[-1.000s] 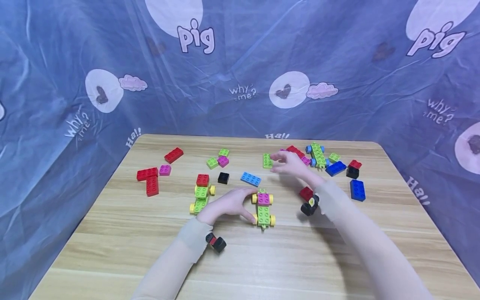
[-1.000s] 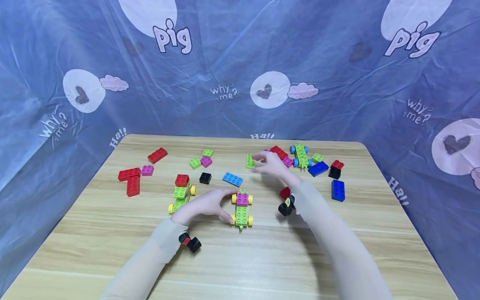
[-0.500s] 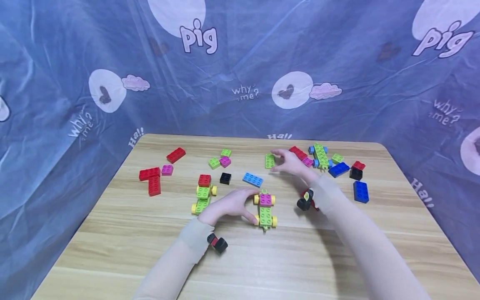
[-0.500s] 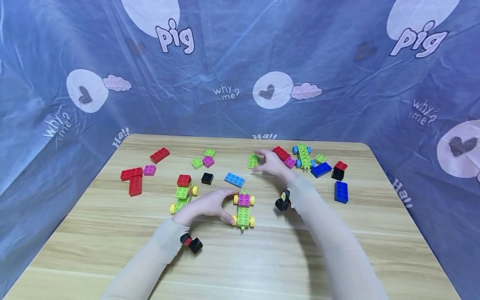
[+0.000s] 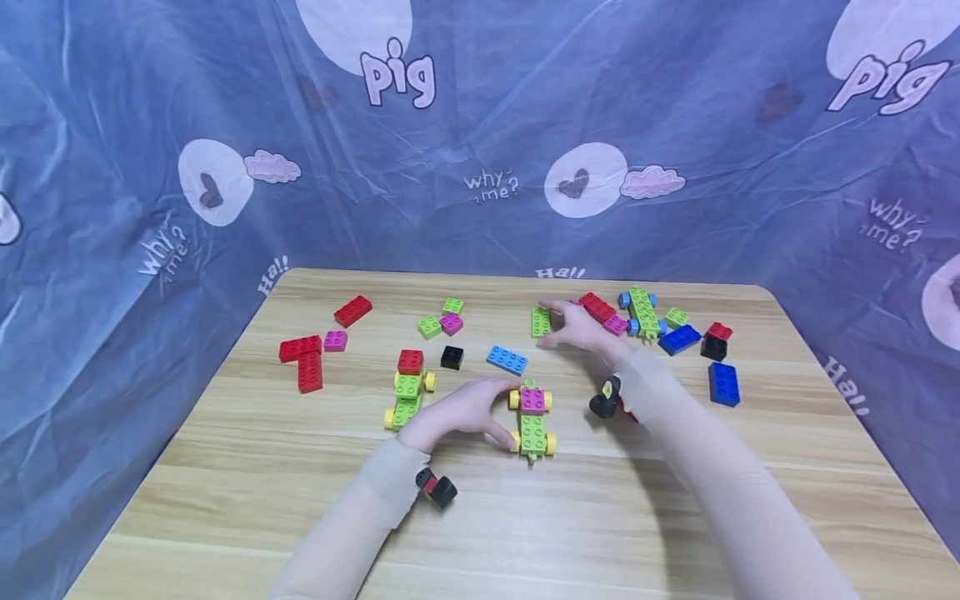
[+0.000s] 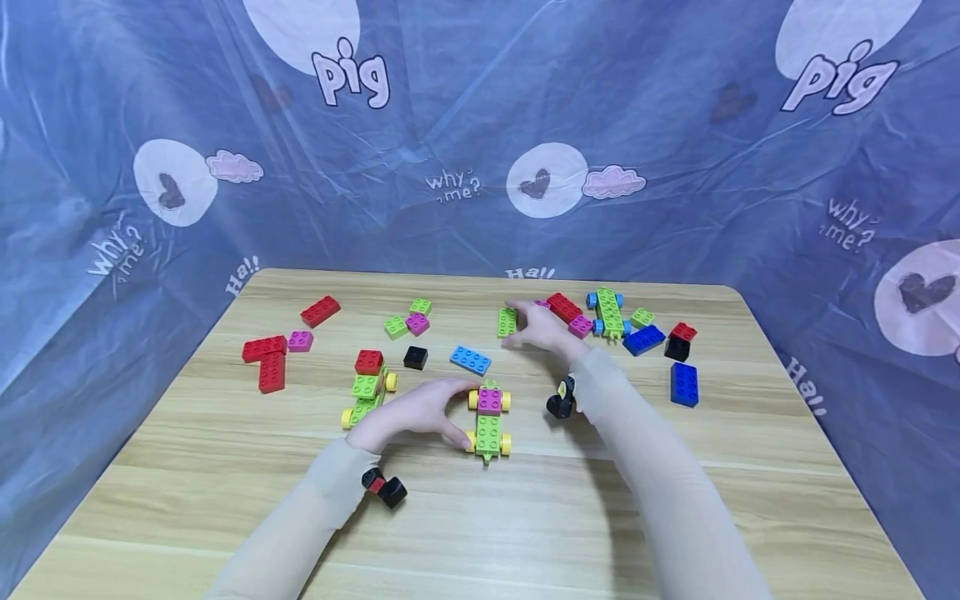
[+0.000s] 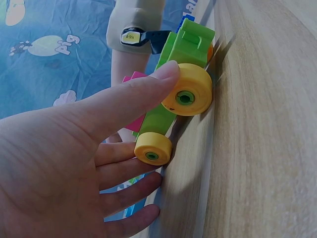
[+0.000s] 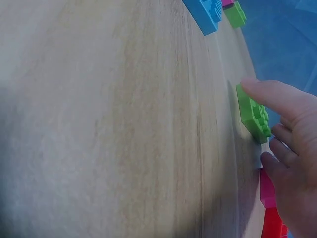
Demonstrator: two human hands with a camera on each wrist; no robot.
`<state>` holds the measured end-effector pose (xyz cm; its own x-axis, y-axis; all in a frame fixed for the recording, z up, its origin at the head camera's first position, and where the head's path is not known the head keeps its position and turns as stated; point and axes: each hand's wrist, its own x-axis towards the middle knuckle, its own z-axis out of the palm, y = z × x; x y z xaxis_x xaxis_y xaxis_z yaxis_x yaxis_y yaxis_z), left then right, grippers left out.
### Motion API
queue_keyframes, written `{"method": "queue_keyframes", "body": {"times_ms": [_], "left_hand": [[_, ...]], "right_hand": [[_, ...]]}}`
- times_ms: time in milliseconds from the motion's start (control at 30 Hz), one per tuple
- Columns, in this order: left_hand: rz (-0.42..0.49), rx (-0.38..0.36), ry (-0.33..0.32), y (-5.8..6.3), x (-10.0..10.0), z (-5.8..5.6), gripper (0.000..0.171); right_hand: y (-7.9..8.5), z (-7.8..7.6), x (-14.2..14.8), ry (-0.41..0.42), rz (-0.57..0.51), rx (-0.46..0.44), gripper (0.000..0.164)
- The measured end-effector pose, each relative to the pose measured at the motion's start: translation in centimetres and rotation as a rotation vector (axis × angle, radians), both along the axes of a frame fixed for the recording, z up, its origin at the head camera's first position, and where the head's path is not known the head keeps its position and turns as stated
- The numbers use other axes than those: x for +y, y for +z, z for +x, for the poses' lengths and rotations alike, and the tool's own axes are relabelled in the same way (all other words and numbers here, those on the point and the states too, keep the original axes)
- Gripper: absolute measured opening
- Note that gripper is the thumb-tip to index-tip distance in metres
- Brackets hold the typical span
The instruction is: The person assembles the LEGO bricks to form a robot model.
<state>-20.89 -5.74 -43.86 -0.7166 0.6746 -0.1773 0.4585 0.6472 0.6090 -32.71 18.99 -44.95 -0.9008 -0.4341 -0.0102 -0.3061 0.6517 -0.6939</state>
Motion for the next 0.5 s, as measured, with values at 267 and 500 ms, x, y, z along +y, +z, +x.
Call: {"method": "queue_keyframes", "body": {"times_ms": [267,500], "left_hand": [[-0.008,-0.001,0.000,0.05,-0.03,0.01,0.103],[-0.004,-0.006,0.004,-0.06,0.02,-0.04,0.103]], "right_hand": [[0.07,-0.30,-0.56,0.005,0.087,-0.011,0.083],[0.15,-0.21,-0.79,0.006,0.122,-0.004,0.081]]}}
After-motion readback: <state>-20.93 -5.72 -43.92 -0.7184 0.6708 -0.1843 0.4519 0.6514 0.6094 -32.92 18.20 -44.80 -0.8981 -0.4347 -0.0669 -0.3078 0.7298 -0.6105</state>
